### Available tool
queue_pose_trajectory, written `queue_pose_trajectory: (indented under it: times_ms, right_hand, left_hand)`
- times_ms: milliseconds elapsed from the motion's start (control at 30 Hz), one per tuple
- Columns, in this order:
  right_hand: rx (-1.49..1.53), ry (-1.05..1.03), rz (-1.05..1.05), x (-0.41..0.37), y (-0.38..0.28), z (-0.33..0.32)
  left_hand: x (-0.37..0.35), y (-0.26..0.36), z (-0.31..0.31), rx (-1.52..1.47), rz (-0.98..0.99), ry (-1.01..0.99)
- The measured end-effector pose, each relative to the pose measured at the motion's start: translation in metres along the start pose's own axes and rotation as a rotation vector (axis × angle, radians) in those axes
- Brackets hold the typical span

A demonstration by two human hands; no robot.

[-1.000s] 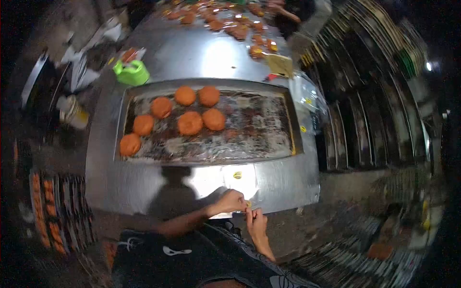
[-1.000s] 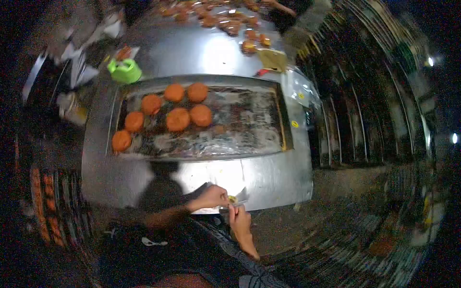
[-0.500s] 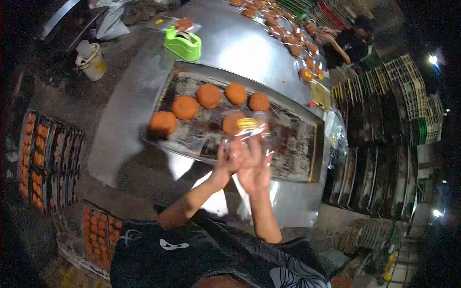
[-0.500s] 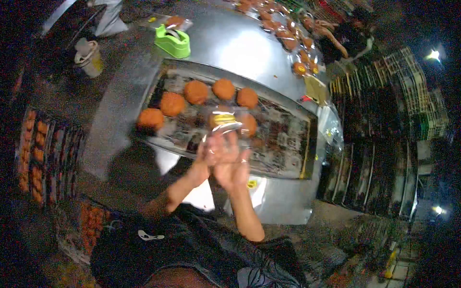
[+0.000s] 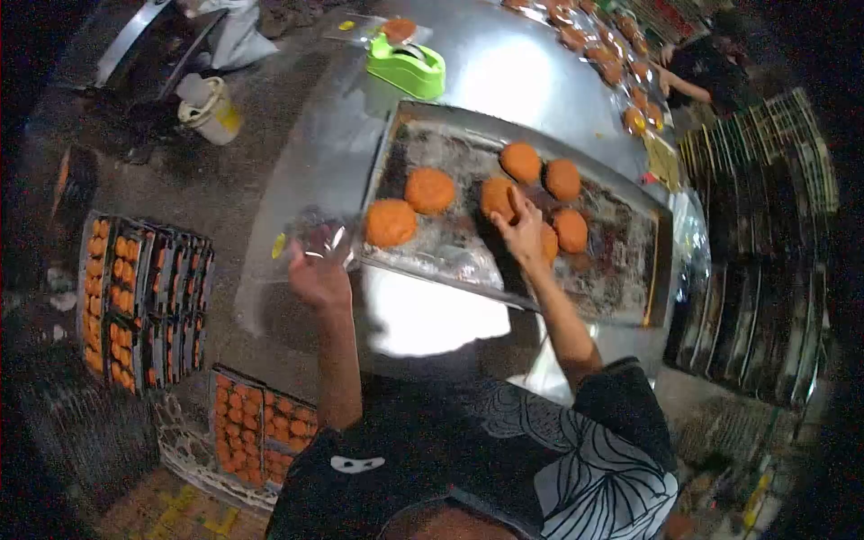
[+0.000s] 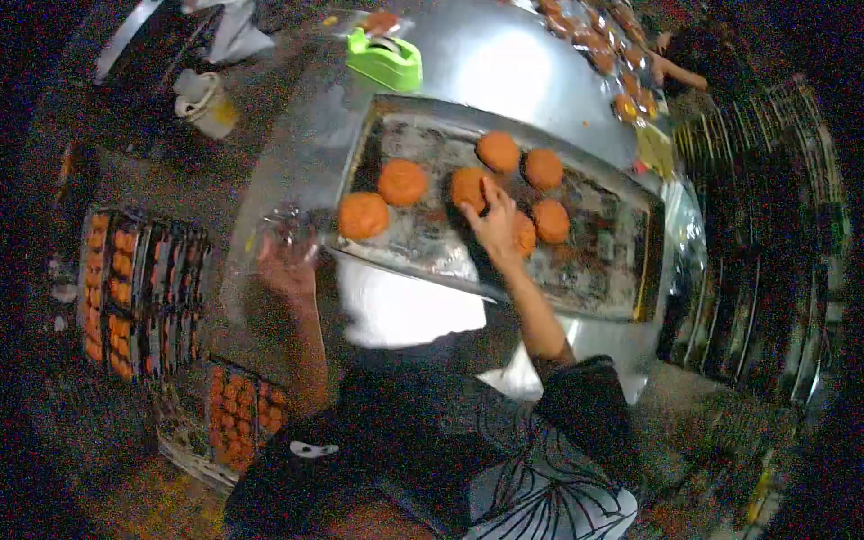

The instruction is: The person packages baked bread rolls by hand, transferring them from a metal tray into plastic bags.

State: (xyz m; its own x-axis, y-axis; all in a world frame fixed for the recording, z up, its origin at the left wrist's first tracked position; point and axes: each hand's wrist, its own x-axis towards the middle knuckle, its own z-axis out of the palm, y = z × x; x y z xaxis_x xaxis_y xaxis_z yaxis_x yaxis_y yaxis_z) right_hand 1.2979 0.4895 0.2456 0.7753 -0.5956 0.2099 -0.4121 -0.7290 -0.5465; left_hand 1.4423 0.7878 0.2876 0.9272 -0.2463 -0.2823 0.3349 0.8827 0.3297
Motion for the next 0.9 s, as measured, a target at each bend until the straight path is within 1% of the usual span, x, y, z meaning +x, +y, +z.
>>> queue_pose_trajectory:
  times_ms: [33,67,100,133,167,200,233,267,300,333,367,400,433,500,533,567,600,633,667,700,733,800,833,900]
  right_hand:
    - [0.060,0.087,-0.033,-0.017,-0.051,-0.028]
    - [0.117,0.118,-0.208,-0.035,-0.086,-0.044]
    - [0.166,0.155,-0.382,-0.046,-0.114,-0.055]
    - [0.101,0.159,-0.429,-0.048,-0.133,-0.066]
    - [0.037,0.154,-0.476,-0.052,-0.141,-0.075]
    - [0.015,0.173,-0.440,-0.060,-0.136,-0.080]
    - [0.101,0.148,-0.306,-0.067,-0.131,-0.085]
    - [0.194,0.126,-0.185,-0.072,-0.127,-0.093]
    - [0.177,0.046,-0.156,-0.092,-0.121,-0.101]
    - [0.172,0.033,-0.157,-0.109,-0.109,-0.108]
    - [0.169,0.016,-0.156,-0.121,-0.098,-0.112]
    - [0.108,0.181,-0.151,-0.125,-0.086,-0.118]
    - [0.118,0.270,-0.036,-0.128,-0.082,-0.127]
    - [0.210,0.334,0.069,-0.142,-0.071,-0.134]
    - [0.256,0.330,0.028,-0.155,-0.067,-0.144]
    - [0.302,0.330,-0.021,-0.168,-0.063,-0.156]
    - [0.321,0.246,0.040,-0.184,-0.055,-0.169]
    - [0.331,0.312,-0.004,-0.190,-0.048,-0.180]
    - [0.295,0.374,0.082,-0.193,-0.045,-0.188]
    - [0.260,0.433,0.170,-0.195,-0.044,-0.192]
    - [0.269,0.441,0.172,-0.197,-0.042,-0.190]
    - [0.181,0.608,0.115,-0.202,-0.034,-0.185]
    - [0.195,0.607,0.116,-0.212,-0.030,-0.190]
    - [0.282,0.231,0.223,-0.240,-0.023,-0.197]
  left_hand:
    - [0.002,-0.010,0.005,-0.035,0.044,0.035]
    - [0.002,-0.026,0.004,-0.031,0.000,0.032]
    - [0.000,-0.048,0.003,-0.072,-0.090,-0.112]
    - [-0.006,-0.071,0.005,-0.119,-0.189,-0.256]
    - [-0.019,-0.092,0.016,-0.118,-0.244,-0.263]
    - [-0.037,-0.108,0.031,-0.013,-0.226,-0.240]
    - [-0.052,-0.116,0.046,0.094,-0.199,-0.226]
    - [-0.066,-0.109,0.056,0.358,-0.281,-0.373]
    - [-0.058,-0.115,0.036,0.362,-0.297,-0.397]
    - [-0.041,-0.129,0.000,0.780,-0.101,-0.768]
    - [-0.059,-0.138,0.009,0.856,-0.029,-0.854]
    - [-0.078,-0.146,0.018,0.926,0.052,-0.936]
    - [-0.096,-0.155,0.028,0.988,0.140,-1.012]
    - [-0.140,-0.166,0.071,0.545,-0.430,-0.478]
    - [-0.147,-0.163,0.081,0.579,-0.533,-0.619]
    - [-0.147,-0.170,0.074,0.590,-0.537,-0.640]
    - [-0.144,-0.183,0.057,0.656,-0.520,-0.685]
    - [-0.166,-0.185,0.070,0.637,-0.588,-0.673]
    - [-0.187,-0.187,0.082,0.619,-0.655,-0.658]
    - [-0.209,-0.190,0.094,0.631,-0.659,-0.666]
    - [-0.228,-0.195,0.102,0.672,-0.597,-0.649]
    - [-0.240,-0.200,0.103,0.785,-0.568,-0.632]
    - [-0.247,-0.203,0.104,0.842,-0.555,-0.622]
    - [-0.271,-0.210,0.116,0.649,-0.486,-0.462]
